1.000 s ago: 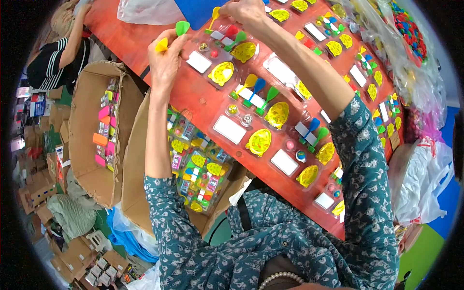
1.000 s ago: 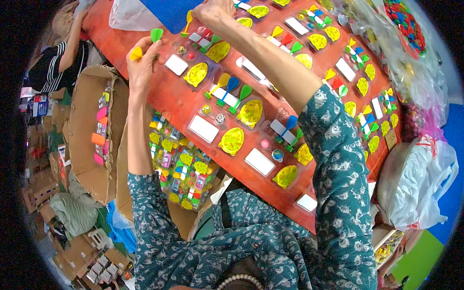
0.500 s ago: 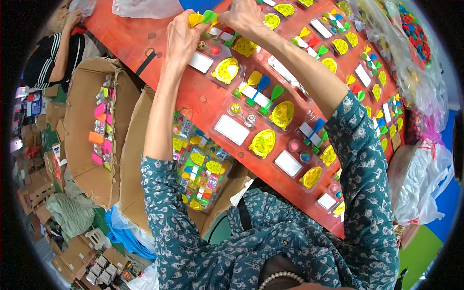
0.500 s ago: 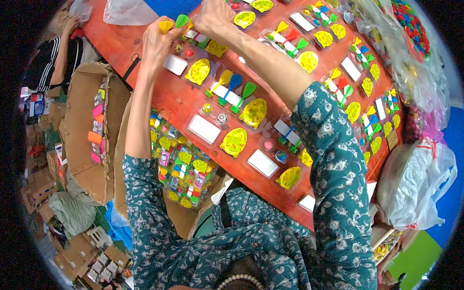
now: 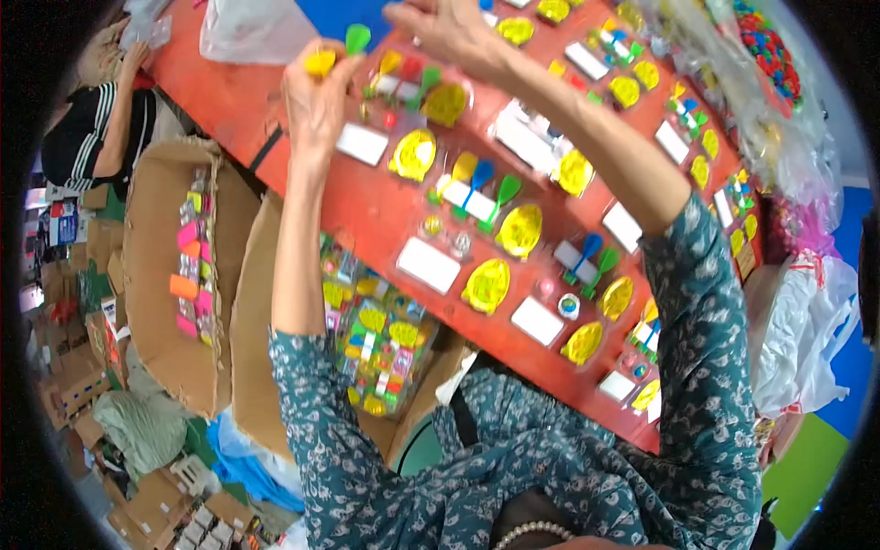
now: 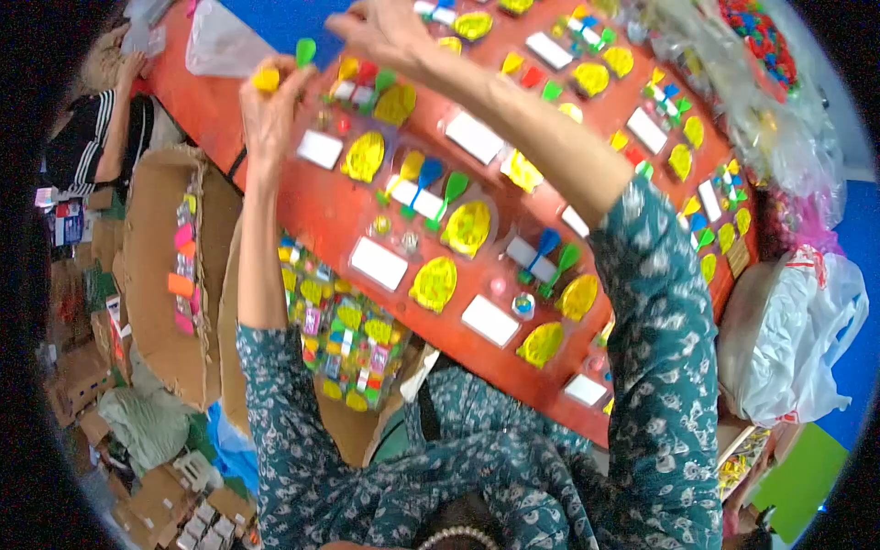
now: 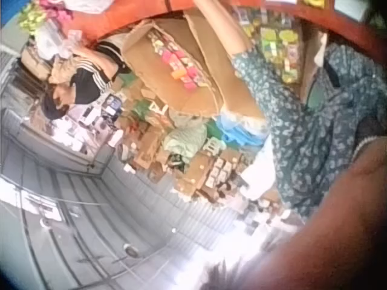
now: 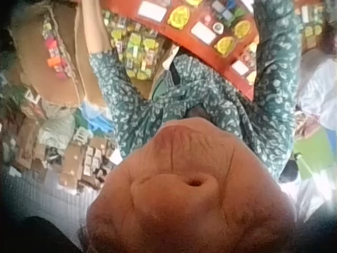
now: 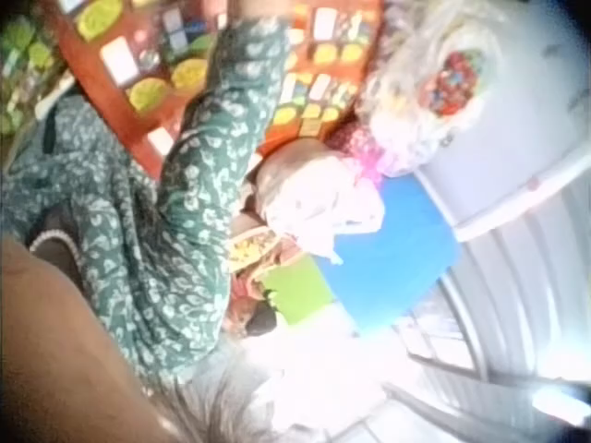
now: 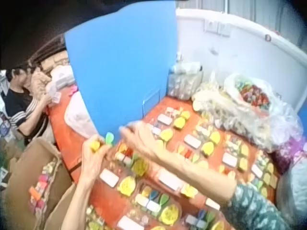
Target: The person is sorting and placing small plastic toy parts onto a template board at a toy factory.
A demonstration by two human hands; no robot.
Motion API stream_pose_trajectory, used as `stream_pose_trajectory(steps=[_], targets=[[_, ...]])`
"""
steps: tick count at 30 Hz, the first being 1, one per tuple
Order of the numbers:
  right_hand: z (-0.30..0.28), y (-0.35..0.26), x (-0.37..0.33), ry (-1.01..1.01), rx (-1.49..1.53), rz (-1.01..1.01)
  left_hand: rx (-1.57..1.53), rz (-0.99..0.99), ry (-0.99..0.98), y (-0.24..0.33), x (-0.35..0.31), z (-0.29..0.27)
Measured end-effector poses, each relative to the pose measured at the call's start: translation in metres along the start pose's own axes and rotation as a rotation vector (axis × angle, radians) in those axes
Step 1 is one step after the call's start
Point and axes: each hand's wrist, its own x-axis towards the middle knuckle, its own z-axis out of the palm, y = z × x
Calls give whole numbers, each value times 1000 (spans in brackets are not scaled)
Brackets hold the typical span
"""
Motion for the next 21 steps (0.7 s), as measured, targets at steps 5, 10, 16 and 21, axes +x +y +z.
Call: stream_pose_trajectory(steps=[5, 10, 16, 21], targets=[[-2, -21, -42, 5, 165, -44, -204, -134, -262, 26, -13, 7], [-11, -16, -40, -3, 300, 98, -321, -167, -259, 26, -10, 21], [-60, 13, 3, 264, 275, 268, -240, -142, -176, 22, 12, 30], [-73, 47, 37, 306, 50, 313, -93, -34, -133, 19, 42, 56]])
